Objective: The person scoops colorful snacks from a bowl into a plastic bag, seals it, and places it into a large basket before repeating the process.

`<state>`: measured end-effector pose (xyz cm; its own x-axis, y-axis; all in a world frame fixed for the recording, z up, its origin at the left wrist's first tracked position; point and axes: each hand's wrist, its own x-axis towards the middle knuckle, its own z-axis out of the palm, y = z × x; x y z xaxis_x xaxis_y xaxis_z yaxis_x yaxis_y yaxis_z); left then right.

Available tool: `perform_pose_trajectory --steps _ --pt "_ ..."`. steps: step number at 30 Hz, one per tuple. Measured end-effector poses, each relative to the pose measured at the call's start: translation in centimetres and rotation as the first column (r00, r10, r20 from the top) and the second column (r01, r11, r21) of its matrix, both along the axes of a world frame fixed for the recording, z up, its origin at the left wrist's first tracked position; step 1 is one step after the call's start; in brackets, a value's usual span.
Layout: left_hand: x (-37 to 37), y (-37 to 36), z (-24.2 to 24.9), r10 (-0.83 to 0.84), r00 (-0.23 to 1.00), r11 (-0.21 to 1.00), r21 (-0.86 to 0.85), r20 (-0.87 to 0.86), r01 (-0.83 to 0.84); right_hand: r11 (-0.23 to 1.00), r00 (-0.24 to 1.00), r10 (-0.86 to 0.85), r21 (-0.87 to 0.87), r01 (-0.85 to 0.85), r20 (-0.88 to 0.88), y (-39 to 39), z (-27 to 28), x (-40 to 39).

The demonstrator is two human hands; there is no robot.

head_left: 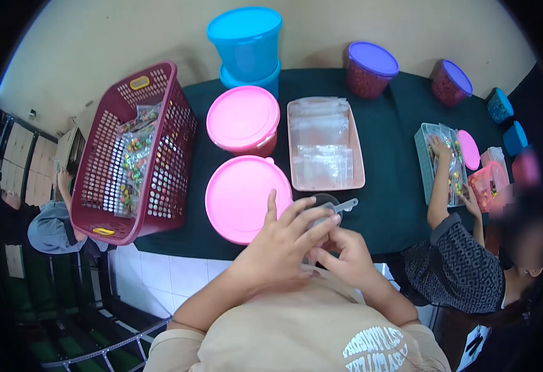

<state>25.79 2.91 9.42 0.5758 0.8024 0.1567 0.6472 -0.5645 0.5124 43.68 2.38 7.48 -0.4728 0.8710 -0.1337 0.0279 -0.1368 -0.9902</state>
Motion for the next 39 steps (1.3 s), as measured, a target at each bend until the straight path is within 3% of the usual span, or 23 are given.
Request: perform_pose_trajectory --steps 3,6,11,13,15,17,19,22,24,28,32,34,37,39 --pt "-1.4 -0.4 -0.3 -0.019 1.000 0.997 0.070 -0.004 0.019 1.000 0.999 -0.005 0.023 0.005 -0.037 0.4 0.5 -1.2" --pt "-3.1 -1.1 -0.1 0.062 0.991 0.996 0.054 0.123 -0.069 0.996 1.000 -0.007 0.085 0.004 0.028 0.4 1.0 -2.2" --pt "-7.1 -2.1 0.0 0.002 0.978 0.987 0.155 0.209 -0.035 0.995 0.998 -0.055 0.084 0.052 0.033 -1.1 1.9 -4.6" --pt "-8.4 -2.8 0.2 -0.003 0.976 0.988 0.148 0.217 -0.030 0.999 0.997 -0.047 -0.026 0.046 -0.054 -2.2 2.3 -6.4" --pt "-9.4 -3.1 0.3 -0.030 0.971 0.981 0.193 0.237 -0.017 0.999 0.997 -0.035 0.017 0.036 -0.070 -3.0 2.5 -8.3" --pt "-11.3 -4.1 0.0 -0.043 0.965 0.979 0.203 0.259 -0.011 0.980 0.960 -0.037 -0.200 -0.020 -0.278 -4.4 3.0 -10.6" --pt "-13.3 -4.5 -0.6 -0.089 0.969 0.954 0.300 0.229 0.016 0.983 0.961 -0.012 -0.178 -0.039 -0.276 -5.6 3.5 -12.8" --pt "-16.4 -5.3 -0.8 -0.073 0.958 0.949 0.315 0.276 -0.018 0.978 0.940 -0.053 -0.207 -0.019 -0.338 -6.3 3.5 -15.5" --pt "-17.8 -5.3 -0.4 -0.068 0.959 0.941 0.336 0.276 -0.031 0.992 0.979 -0.103 -0.088 0.088 -0.174 -6.9 3.4 -16.3" --pt "-19.9 -5.6 -0.5 -0.201 0.898 0.930 0.363 0.391 0.050 0.982 0.983 -0.176 -0.071 0.172 -0.049 -8.4 4.3 -17.7" --pt "-20.6 -5.3 -1.0 -0.178 0.898 0.943 0.330 0.403 0.039 0.938 0.917 -0.346 -0.064 0.340 -0.200 -9.9 3.5 -19.2" --pt "-20.6 -5.4 -1.4 -0.166 0.915 0.940 0.339 0.367 0.034 0.818 0.892 -0.426 0.487 0.306 0.155 -10.0 3.8 -19.5" --pt "-20.6 -5.9 -2.1 -0.139 0.965 0.929 0.368 0.223 0.049 0.778 0.847 -0.474 0.564 0.276 0.239 -10.7 3.3 -20.4" --pt "-20.8 -6.1 -3.2 -0.102 0.982 0.915 0.401 0.159 0.030 0.710 0.710 -0.596 0.659 0.249 0.375 -10.9 2.9 -20.9"
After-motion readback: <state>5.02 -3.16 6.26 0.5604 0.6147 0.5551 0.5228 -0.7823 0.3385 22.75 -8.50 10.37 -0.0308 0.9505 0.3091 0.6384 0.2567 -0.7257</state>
